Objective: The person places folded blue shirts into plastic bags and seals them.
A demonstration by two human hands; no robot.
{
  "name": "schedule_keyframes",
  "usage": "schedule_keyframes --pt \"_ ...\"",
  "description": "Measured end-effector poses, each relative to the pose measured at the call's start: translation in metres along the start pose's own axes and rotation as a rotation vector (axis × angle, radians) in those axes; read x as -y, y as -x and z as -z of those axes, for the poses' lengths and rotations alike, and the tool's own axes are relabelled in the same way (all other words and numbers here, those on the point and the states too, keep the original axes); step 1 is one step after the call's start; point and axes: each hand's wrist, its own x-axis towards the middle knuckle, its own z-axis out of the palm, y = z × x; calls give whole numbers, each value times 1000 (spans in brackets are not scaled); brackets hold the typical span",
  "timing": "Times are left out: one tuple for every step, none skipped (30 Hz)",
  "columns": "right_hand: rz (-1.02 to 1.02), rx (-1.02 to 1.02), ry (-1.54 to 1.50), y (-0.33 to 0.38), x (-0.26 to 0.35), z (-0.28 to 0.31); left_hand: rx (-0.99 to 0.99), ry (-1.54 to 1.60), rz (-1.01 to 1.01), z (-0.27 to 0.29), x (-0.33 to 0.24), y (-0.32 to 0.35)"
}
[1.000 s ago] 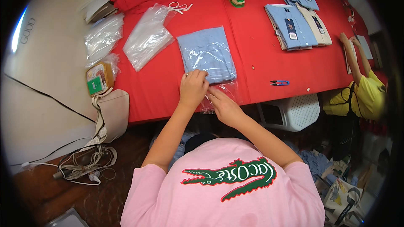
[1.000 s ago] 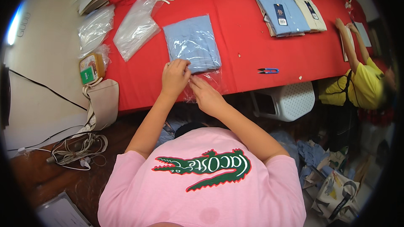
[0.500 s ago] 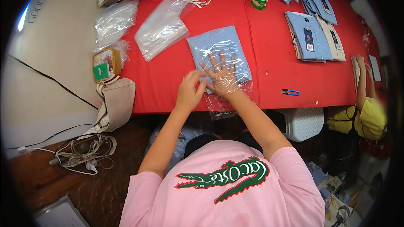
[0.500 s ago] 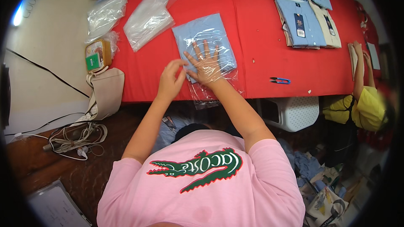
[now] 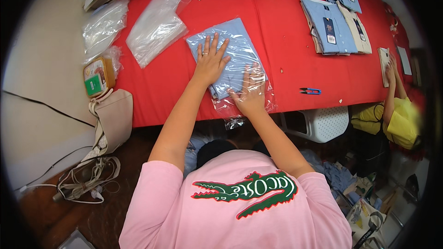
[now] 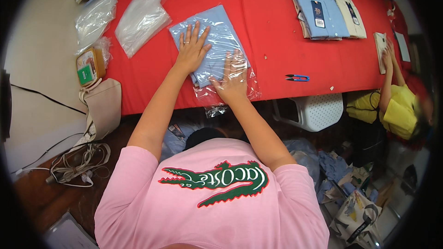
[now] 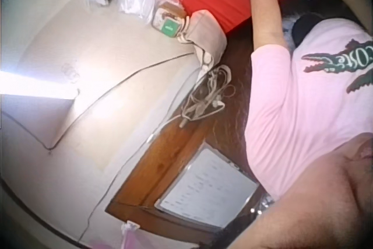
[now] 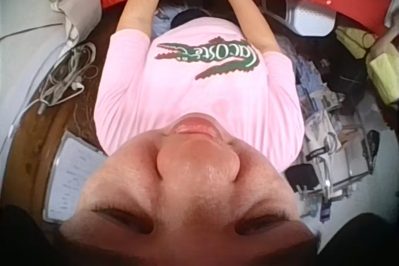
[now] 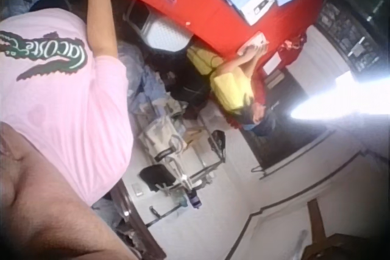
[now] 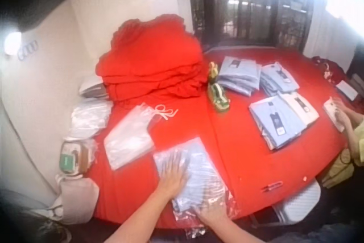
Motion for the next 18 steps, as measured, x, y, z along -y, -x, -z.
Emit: schedule_keyframes --pt "-14 21 38 8 2 5 13 1 -10 1 0 0" --pt "-64 118 37 10 4 12 25 16 -14 2 2 -3" --pt "-16 142 23 18 1 15 37 31 -16 2 3 -4" --pt "34 168 8 27 -3 16 49 45 -17 2 5 -4" --pt "78 193 -7 29 0 21 55 50 -16 3 5 -5" --pt "160 310 -39 28 1 28 62 55 -16 3 6 -6" --pt "250 343 -73 26 7 28 69 59 -15 4 6 -5" --pt "330 372 -104 23 14 27 48 33 -31 3 5 -4" --pt "409 402 -133 22 21 24 25 10 -47 2 4 -4" --pt "474 428 -169 25 28 16 3 -12 -63 1 4 -3" --pt "541 454 -200 28 35 8 -15 -32 -89 2 4 -3" --pt "539 413 -257 33 45 15 -27 -49 -110 4 8 3" --pt "573 456 -274 41 40 16 -40 -67 -128 6 10 8" --pt "607 494 -290 48 34 17 -82 -93 -145 9 9 14" --pt "634 534 -307 51 30 25 -69 -115 -201 11 7 20" --pt "627 546 -395 55 14 42 -58 -137 -256 14 6 29" --pt "527 456 -400 57 3 72 -48 -154 -312 18 1 41" --pt "414 340 -463 61 -16 91 40 -98 -371 24 -5 63"
